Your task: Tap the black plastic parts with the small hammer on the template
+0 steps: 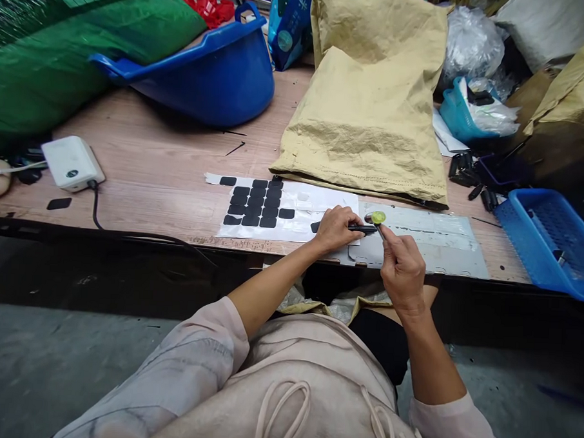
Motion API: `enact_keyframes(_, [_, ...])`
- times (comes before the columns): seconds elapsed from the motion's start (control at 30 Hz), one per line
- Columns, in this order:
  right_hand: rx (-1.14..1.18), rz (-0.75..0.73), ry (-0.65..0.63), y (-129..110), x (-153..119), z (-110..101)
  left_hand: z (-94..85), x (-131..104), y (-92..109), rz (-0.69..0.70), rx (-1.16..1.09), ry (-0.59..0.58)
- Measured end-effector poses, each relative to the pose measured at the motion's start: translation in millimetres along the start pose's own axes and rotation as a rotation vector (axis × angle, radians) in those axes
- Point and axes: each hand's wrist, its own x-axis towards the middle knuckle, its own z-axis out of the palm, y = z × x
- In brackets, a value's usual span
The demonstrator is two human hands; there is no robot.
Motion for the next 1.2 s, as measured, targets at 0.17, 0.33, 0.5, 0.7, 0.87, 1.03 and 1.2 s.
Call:
enact_keyframes(0.17, [-0.071,0.057,-0.062,6.0,-11.4,10.8,2.0,-0.6,-1.4,0.010,0.006,0.010])
enact_keyframes(0.33, [-0.061,0.059,-0.079,8.1,-12.2,9.6,1.8,-1.0,-0.1,0.010,0.022,0.012])
enact_keyframes(0.5, [-0.019,0.047,-0.041,8.7,-0.1,0.6,-0.9,-1.4,2.0,0.011,0.016,-0.018])
enact_keyframes(0.7, [-0.020,0.002,0.012,-4.1,18.0,-18.7,-0.9,-0.6,0.6,0.021,0.022,-0.026])
enact_keyframes(0.87, [-0.020,-0.002,0.027,-8.0,7.0,-9.1,0.1,-0.4,0.3,0.031,0.024,-0.024])
enact_keyframes(1.03, [-0.022,0.024,-0.105,2.2,-2.6,2.7,1.5,-1.1,0.1,0.016,0.033,-0.010])
enact_keyframes(1.2, [-0.037,0.028,0.014,2.5,7.1,-12.3,1.1,-0.7,-0.7,0.034,0.012,-0.014])
